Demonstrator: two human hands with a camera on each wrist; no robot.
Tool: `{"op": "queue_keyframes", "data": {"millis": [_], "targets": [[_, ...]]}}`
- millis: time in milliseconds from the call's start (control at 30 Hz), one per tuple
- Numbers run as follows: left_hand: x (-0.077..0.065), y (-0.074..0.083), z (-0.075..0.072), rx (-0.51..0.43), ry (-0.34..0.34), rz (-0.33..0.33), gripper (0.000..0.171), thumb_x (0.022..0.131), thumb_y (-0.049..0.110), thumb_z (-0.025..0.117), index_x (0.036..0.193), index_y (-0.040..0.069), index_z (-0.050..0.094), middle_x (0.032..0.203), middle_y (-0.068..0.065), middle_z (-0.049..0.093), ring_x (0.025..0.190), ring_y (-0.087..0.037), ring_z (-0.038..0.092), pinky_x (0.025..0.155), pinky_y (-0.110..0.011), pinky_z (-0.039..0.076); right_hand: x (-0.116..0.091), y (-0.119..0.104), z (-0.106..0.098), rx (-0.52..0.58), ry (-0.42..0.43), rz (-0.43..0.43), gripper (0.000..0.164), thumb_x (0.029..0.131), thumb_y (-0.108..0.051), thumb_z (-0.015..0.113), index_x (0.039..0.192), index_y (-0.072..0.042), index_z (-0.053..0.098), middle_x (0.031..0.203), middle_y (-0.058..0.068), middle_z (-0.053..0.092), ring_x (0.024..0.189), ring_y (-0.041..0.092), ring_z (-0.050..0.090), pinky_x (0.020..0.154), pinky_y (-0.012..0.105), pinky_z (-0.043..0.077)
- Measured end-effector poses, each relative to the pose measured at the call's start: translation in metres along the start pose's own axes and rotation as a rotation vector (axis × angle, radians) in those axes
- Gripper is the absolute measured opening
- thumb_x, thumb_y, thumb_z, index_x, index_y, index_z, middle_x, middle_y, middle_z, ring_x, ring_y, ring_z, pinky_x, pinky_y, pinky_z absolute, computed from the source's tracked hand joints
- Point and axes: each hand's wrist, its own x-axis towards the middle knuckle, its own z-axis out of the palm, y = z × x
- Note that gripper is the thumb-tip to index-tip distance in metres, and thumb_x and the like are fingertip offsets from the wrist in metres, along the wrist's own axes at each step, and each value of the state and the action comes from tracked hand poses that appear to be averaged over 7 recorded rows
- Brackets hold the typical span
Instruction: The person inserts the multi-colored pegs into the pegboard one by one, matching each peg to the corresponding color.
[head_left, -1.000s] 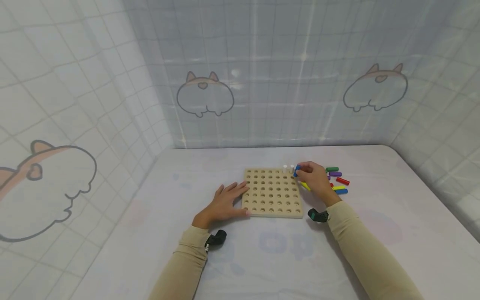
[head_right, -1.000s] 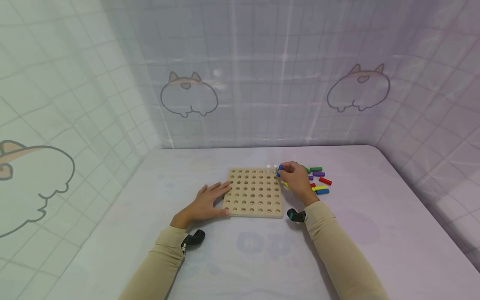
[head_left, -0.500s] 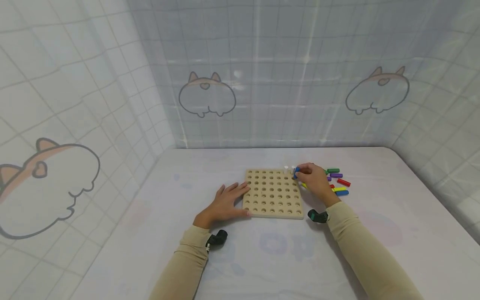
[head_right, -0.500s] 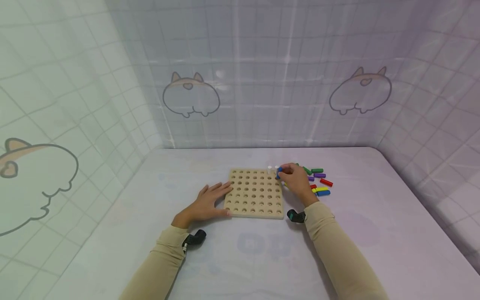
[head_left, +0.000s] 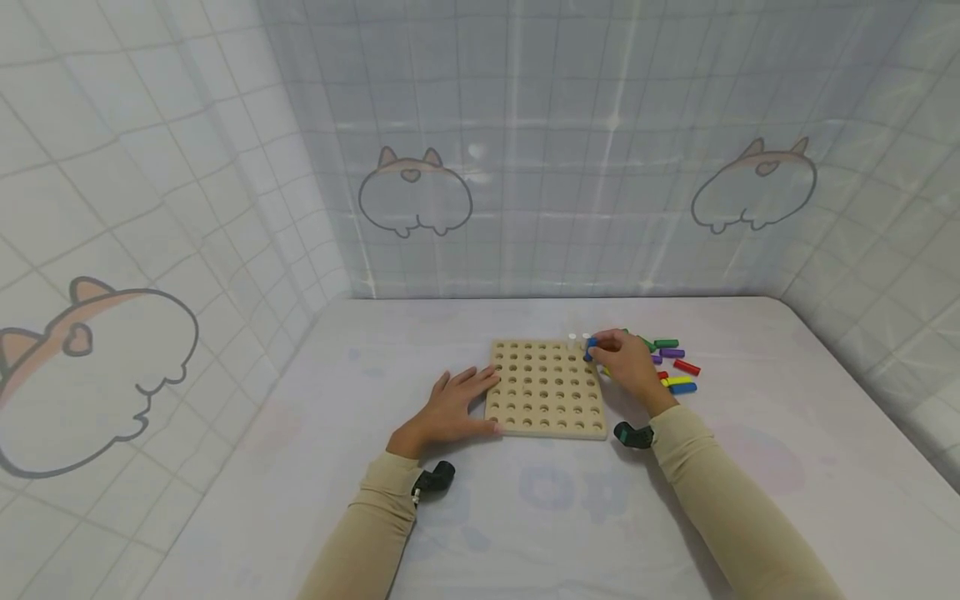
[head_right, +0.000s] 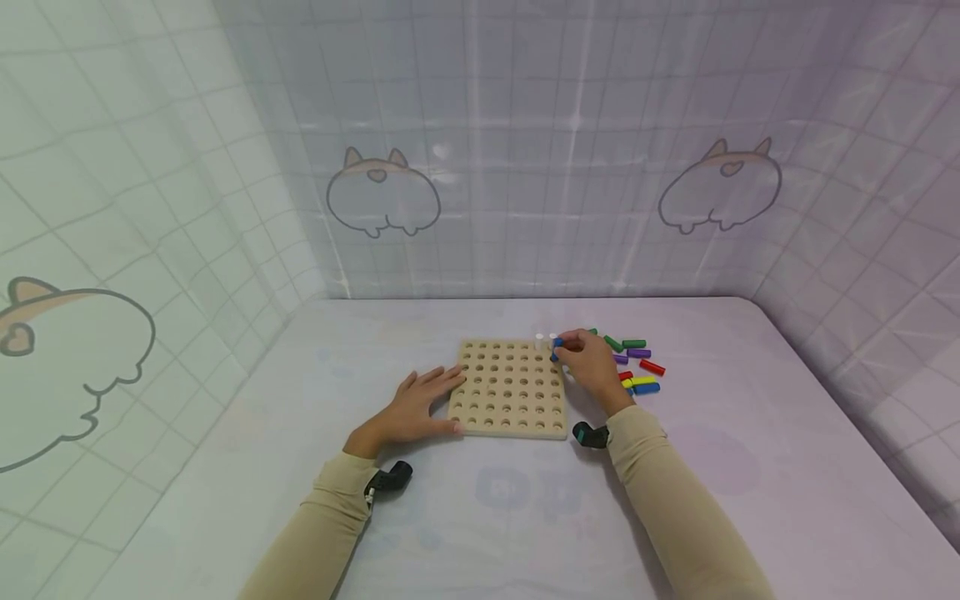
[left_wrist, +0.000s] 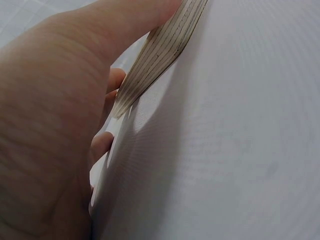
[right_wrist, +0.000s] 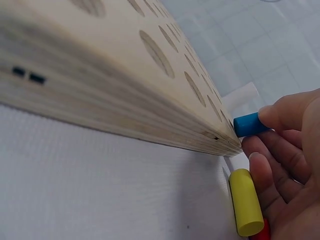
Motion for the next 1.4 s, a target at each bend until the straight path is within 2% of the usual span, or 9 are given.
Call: {"op": "queue_keyframes", "data": {"millis": [667, 967, 1267, 1400], "targets": [[-0.002, 0.002, -0.001, 0.015, -0.013, -0.016, 0.093, 0.084, 0.069, 0.064, 0.159, 0.023, 0.033, 0.166, 0.009, 0.02, 0.152, -0.027, 0.016, 0.117, -0.062, 0.0, -0.005, -0.003, 0.004, -0.021, 0.019, -0.011, 0.03, 0.098, -0.021, 0.066, 0.125, -0.006, 0.063, 0.119, 0.014, 0.066, 0.11, 0.03, 0.062, 0.091, 0.045, 0.052], [-0.003, 0.002, -0.002, 0.002, -0.005, -0.003, 0.093, 0.084, 0.067, 0.065, 0.159, 0.021, 0.034, 0.165, 0.008, 0.022, 0.151, -0.029, 0.017, 0.116, -0.063, 0.0, -0.007, -0.004, 0.005, -0.033, 0.025, -0.017, 0.029, 0.098, -0.021, 0.066, 0.123, -0.006, 0.063, 0.119, 0.014, 0.067, 0.11, 0.03, 0.062, 0.091, 0.044, 0.052], [-0.002, 0.0, 0.0, 0.009, -0.005, -0.006, 0.094, 0.084, 0.069, 0.064, 0.159, 0.023, 0.033, 0.166, 0.009, 0.02, 0.152, -0.026, 0.016, 0.117, -0.062, -0.001, -0.011, -0.003, -0.001, 0.023, 0.048, -0.005, 0.03, 0.099, -0.022, 0.064, 0.126, -0.009, 0.062, 0.12, 0.009, 0.066, 0.112, 0.028, 0.06, 0.096, 0.046, 0.05], [-0.001, -0.002, 0.0, 0.002, -0.011, -0.005, 0.095, 0.083, 0.069, 0.064, 0.159, 0.023, 0.032, 0.166, 0.01, 0.019, 0.152, -0.026, 0.015, 0.117, -0.061, -0.001, -0.014, 0.0, -0.005, 0.063, 0.081, 0.001, 0.032, 0.101, -0.024, 0.063, 0.129, -0.009, 0.061, 0.12, 0.007, 0.066, 0.112, 0.025, 0.06, 0.099, 0.042, 0.05]]}}
